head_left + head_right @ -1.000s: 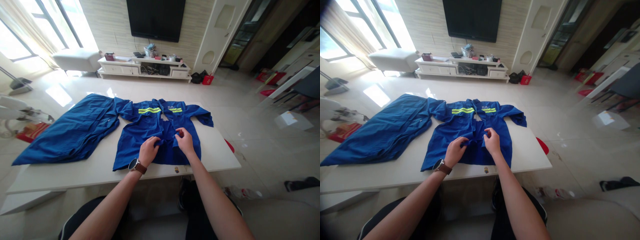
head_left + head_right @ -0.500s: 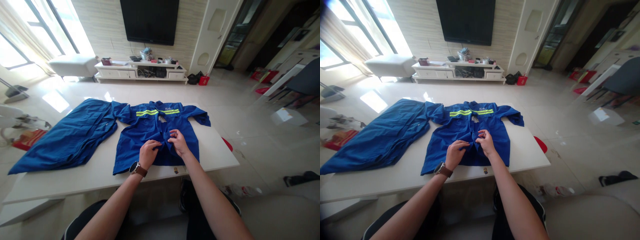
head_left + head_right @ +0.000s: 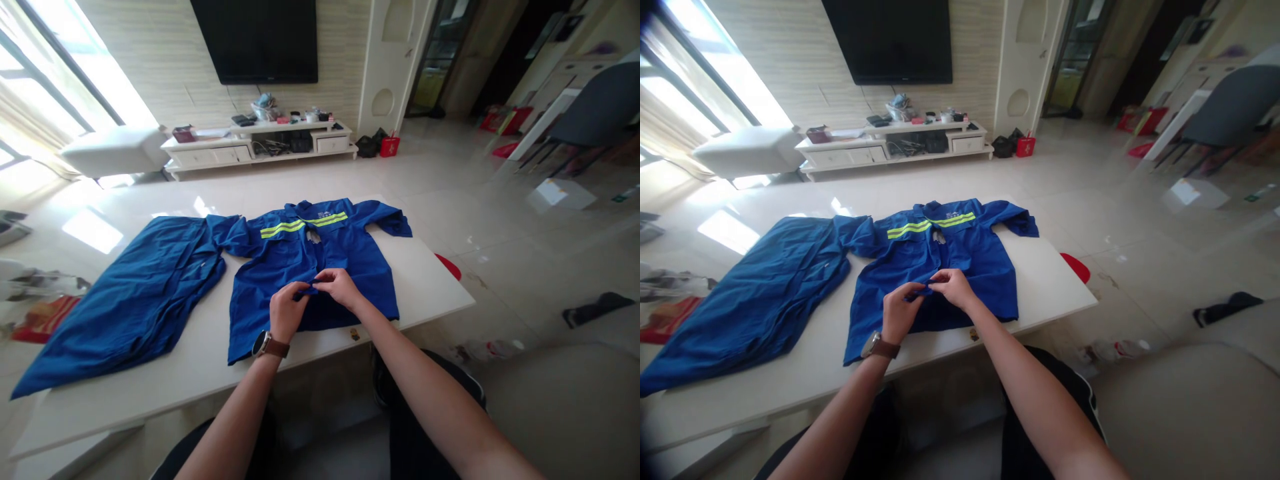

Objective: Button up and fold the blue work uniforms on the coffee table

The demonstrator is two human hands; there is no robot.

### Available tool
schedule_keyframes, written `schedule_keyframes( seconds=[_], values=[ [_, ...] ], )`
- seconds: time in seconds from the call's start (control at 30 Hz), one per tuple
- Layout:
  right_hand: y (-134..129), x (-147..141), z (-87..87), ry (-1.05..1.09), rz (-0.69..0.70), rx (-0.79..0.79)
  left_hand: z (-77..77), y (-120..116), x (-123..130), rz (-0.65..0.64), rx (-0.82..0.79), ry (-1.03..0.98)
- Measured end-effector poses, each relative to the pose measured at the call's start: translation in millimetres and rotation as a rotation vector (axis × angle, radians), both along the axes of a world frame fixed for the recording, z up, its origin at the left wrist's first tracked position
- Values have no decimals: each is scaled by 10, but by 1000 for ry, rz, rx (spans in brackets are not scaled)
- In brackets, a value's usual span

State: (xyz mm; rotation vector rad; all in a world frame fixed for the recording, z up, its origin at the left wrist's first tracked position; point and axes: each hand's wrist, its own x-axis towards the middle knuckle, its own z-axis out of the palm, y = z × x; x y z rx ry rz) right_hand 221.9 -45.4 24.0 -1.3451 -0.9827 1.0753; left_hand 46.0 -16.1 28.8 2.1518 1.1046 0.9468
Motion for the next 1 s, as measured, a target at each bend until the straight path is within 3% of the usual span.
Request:
schedule_keyframes(
  seconds=[0.2,0.5,1.0],
  values=[
    [-35,53,-5,-83,-13,-28,45,-39,9,-136,63,48],
    [-63,82,60,-118,-7,-54,-35,-11,25,-145,133,45],
    [-58,87,75,-149,0,-74,-31,-31,42,-167,145,106]
  ],
)
